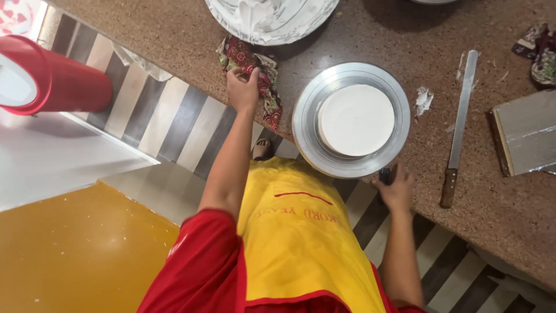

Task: Icing a small round cake using a spatula and a turntable in a bakery.

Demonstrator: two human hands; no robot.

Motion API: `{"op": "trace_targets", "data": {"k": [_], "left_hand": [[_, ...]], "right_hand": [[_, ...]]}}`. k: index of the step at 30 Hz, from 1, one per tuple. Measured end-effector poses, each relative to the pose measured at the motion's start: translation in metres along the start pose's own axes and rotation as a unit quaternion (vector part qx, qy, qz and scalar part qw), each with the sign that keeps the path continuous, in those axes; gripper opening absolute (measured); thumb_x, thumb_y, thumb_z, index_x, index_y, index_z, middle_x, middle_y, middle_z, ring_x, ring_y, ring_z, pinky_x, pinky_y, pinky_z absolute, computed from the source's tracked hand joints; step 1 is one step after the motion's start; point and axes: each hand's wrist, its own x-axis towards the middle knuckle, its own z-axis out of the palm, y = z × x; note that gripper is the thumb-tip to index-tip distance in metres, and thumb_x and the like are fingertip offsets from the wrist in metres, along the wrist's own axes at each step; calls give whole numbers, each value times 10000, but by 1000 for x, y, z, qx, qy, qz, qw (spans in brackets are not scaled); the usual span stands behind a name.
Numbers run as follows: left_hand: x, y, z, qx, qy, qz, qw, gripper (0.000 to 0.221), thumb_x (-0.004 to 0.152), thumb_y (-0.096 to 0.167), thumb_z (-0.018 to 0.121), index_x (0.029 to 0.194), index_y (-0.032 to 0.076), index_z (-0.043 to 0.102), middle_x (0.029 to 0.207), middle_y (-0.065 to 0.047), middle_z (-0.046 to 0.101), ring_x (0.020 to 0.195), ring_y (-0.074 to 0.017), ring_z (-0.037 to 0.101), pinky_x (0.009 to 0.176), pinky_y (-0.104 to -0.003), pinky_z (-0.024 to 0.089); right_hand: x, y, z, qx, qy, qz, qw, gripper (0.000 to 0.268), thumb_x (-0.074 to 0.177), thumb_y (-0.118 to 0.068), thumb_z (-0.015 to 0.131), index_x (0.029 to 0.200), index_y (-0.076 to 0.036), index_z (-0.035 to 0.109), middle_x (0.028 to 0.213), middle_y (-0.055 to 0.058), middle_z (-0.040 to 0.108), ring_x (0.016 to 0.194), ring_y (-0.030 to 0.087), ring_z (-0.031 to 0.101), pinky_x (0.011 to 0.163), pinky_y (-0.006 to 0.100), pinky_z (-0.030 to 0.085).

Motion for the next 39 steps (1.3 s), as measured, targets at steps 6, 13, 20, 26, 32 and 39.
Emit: {"op": "trace_targets", "data": {"k": [6, 13, 20, 26, 32, 39], "left_hand": [[51, -158, 88, -532, -176, -223, 798, 301, 936, 193, 766, 1123, -39, 718, 928, -80, 717, 798, -257, 620, 742, -438, 474], [57, -142, -19, -681, -248, -371, 580, 496, 890, 378, 490, 1256, 79, 641, 1216, -133, 714, 1112, -335, 690, 952, -518, 579], [62, -135, -19, -747, -415, -323, 407, 543, 1017, 478, 549, 1403, 96, 567, 1379, -125, 627, 1273, -320, 591, 1100, -493, 478], [46, -157, 12, -620, -516, -384, 449, 652, 971, 560, 603, 1438, 106, 561, 1448, -103, 601, 1329, -303, 571, 1140, -491, 479], [42, -187, 97, -427, -435, -455, 649, 428, 969, 386, 495, 1209, 59, 634, 1083, -144, 676, 891, -280, 631, 712, -439, 524], [74, -132, 87, -324, -324, -435, 775, 257, 995, 256, 462, 1040, 61, 623, 897, -113, 697, 712, -254, 696, 588, -450, 569]], "right_hand": [[-40, -12, -4, 134, 14, 65, 989, 572, 885, -105, 735, 1438, -66, 597, 1313, 231, 680, 1213, 374, 633, 1052, 472, 488], [-128, -20, -54, 466, 119, 266, 835, 588, 929, -3, 637, 1509, -98, 619, 919, 68, 610, 689, 183, 554, 560, 353, 443], [-185, -187, -174, 597, 146, 69, 786, 438, 949, 28, 611, 1386, 3, 628, 885, 89, 676, 686, 143, 638, 595, 310, 535], [-124, -346, -97, 369, -18, -11, 929, 426, 947, -151, 700, 1353, -38, 639, 986, 143, 714, 859, 215, 691, 721, 332, 546], [-69, -393, 29, 158, -110, -56, 980, 386, 1024, -247, 506, 1401, -169, 532, 1163, 174, 682, 968, 420, 678, 810, 541, 538], [-144, -311, -5, 195, -123, -49, 972, 347, 1017, -355, 532, 1315, -183, 574, 1157, 127, 714, 960, 376, 696, 786, 495, 555]]}}
